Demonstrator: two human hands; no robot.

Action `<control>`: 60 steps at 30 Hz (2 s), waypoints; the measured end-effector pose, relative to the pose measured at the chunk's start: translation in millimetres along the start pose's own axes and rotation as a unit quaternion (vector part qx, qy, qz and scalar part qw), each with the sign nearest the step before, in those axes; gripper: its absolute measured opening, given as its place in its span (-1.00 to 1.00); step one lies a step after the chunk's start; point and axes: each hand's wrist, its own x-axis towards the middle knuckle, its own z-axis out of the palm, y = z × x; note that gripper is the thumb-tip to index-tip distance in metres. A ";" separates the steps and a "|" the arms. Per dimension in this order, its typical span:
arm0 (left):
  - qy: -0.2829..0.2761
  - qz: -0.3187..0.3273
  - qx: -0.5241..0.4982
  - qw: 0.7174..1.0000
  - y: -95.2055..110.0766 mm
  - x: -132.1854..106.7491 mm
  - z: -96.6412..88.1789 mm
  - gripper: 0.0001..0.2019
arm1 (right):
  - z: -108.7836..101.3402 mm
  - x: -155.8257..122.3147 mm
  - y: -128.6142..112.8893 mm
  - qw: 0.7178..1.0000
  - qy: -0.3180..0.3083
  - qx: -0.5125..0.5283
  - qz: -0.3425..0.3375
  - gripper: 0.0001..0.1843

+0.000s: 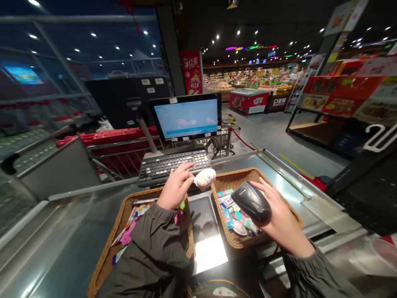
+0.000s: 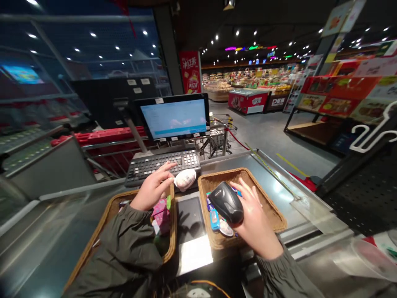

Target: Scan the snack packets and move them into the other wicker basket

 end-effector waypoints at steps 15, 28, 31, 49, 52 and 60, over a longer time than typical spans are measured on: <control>0.115 -0.080 0.090 0.986 -50.3 -133.3 -57.2 -0.75 | 36.0 17.2 -116.3 0.982 -0.098 0.053 -0.152 -0.57; 0.103 -0.101 0.053 0.988 -85.4 -134.5 -56.3 -0.78 | 33.9 11.4 -135.2 0.983 -0.116 0.042 -0.140 -0.52; 0.099 -0.100 0.056 0.988 -87.8 -131.5 -56.0 -0.79 | 33.5 13.2 -134.5 0.983 -0.118 0.038 -0.136 -0.50; 0.098 -0.102 0.063 0.988 -98.9 -123.7 -47.8 -0.79 | 38.4 19.0 -130.5 0.982 -0.136 0.037 -0.123 -0.54; 0.097 -0.108 0.063 0.987 -103.1 -124.3 -47.3 -0.79 | 39.7 19.9 -131.1 0.982 -0.139 0.041 -0.125 -0.53; 0.056 -0.155 0.062 0.984 -131.4 -119.4 -34.5 -0.80 | 44.6 19.4 -129.7 0.982 -0.145 0.039 -0.118 -0.54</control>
